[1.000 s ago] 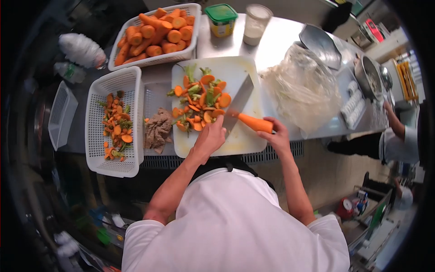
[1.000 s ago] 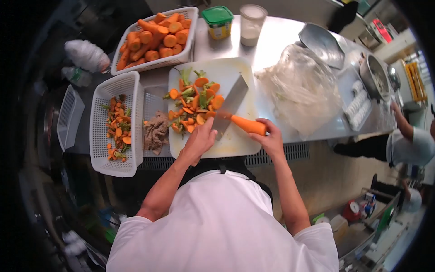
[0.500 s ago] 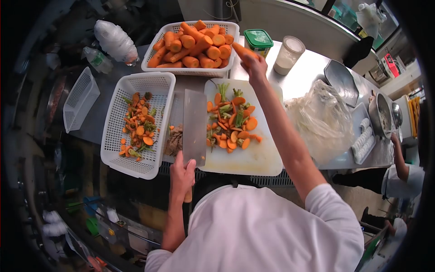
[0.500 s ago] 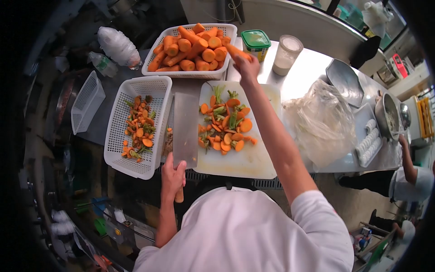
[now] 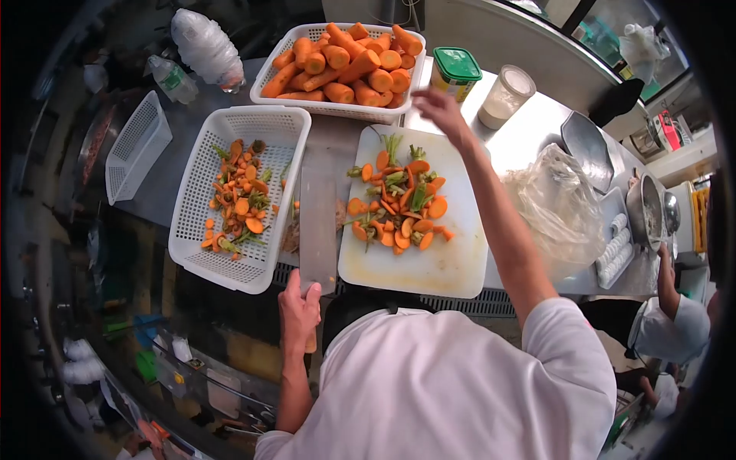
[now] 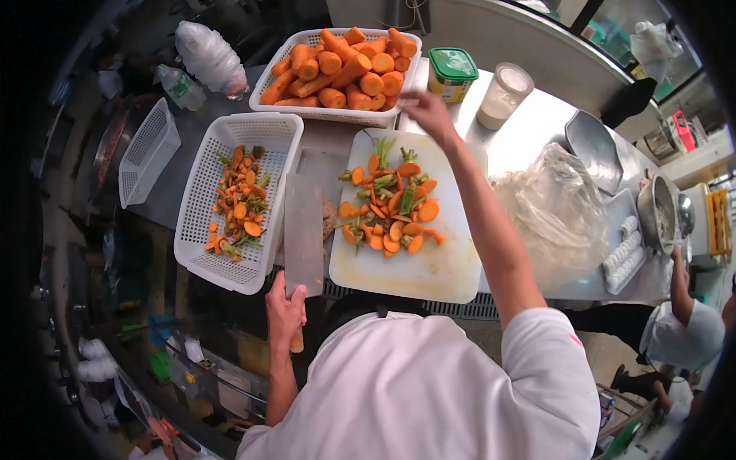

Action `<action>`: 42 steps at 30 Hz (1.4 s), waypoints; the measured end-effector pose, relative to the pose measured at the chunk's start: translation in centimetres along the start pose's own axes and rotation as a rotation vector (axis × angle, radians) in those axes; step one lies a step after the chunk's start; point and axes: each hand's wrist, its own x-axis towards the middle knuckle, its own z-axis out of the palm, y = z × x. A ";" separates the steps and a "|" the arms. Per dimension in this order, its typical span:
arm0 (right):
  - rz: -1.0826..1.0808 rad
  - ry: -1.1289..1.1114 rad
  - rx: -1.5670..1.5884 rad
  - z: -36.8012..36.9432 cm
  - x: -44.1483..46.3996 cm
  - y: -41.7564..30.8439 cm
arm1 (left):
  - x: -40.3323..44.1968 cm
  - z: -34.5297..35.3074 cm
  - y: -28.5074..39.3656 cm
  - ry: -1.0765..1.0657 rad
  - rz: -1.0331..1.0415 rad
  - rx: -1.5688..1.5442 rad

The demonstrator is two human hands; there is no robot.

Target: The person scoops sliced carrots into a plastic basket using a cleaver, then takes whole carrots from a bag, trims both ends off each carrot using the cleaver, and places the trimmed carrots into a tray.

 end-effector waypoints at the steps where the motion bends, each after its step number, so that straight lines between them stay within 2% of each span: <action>1: 0.049 -0.041 -0.158 0.7 -3.5 -1.3 | 0.5 -0.1 0.4 -0.014 0.001 0.080; 2: 0.098 -0.084 -0.314 1.6 -6.5 -2.2 | 1.6 0.0 0.1 -0.015 -0.001 0.080; 4: -0.075 -0.163 -0.490 3.0 -10.3 1.9 | 4.1 0.6 -0.6 0.061 0.283 0.337; 5: -0.072 -0.162 -0.486 3.5 -12.0 2.0 | 5.3 1.0 0.3 0.059 0.282 0.341; 7: -0.130 -0.207 -0.662 4.3 -14.7 1.9 | 7.6 2.3 2.3 0.081 0.366 0.537; 8: -0.125 -0.198 -0.658 4.3 -15.4 1.7 | 8.7 3.0 2.8 0.075 0.372 0.544; 10: 0.014 -0.198 -0.508 3.7 -16.9 1.0 | 10.3 5.0 2.7 0.048 0.449 0.766; 15: 0.047 -0.145 -0.523 2.1 -20.9 1.1 | 7.6 8.1 3.3 -0.092 0.443 0.753; 20: 0.084 -0.163 -0.643 2.6 -23.6 -0.6 | 7.7 5.2 2.8 -0.070 0.429 0.570; 21: 0.014 -0.139 -0.707 3.2 -23.6 -0.4 | 7.7 4.7 2.9 -0.038 0.433 0.548; 22: -0.058 -0.114 -0.769 3.8 -23.6 -0.3 | 7.7 4.7 2.5 -0.038 0.432 0.551; 25: -0.018 -0.170 -0.868 5.8 -23.2 -0.5 | 6.7 5.5 0.9 -0.034 0.375 0.722; 29: 0.022 -0.165 -0.834 6.4 -22.7 -1.1 | 4.7 6.9 -0.3 -0.045 0.487 0.703; 31: 0.021 -0.174 -0.813 5.8 -23.0 -1.6 | 5.1 6.0 -1.0 0.010 0.526 0.563; 32: 0.025 -0.172 -0.792 5.4 -23.2 -1.8 | 4.9 5.2 -1.4 0.007 0.519 0.560; 34: 0.011 -0.173 -0.795 4.9 -23.4 -2.0 | 3.7 2.9 -1.2 -0.152 -0.001 0.103; 35: 0.025 -0.190 -0.817 4.8 -23.6 -2.2 | 3.3 2.1 -1.8 -0.185 -0.076 -0.026; 37: 0.047 -0.210 -0.838 4.9 -24.0 -1.9 | 2.7 1.5 -4.8 -0.208 -0.105 -0.110; 40: -0.003 -0.107 -0.898 5.9 -24.4 -1.3 | 1.3 3.3 -7.8 -0.258 -0.170 -0.333; 42: 0.158 -0.164 -0.871 6.4 -24.2 -1.9 | 0.7 6.0 -8.3 -0.238 -0.189 -0.402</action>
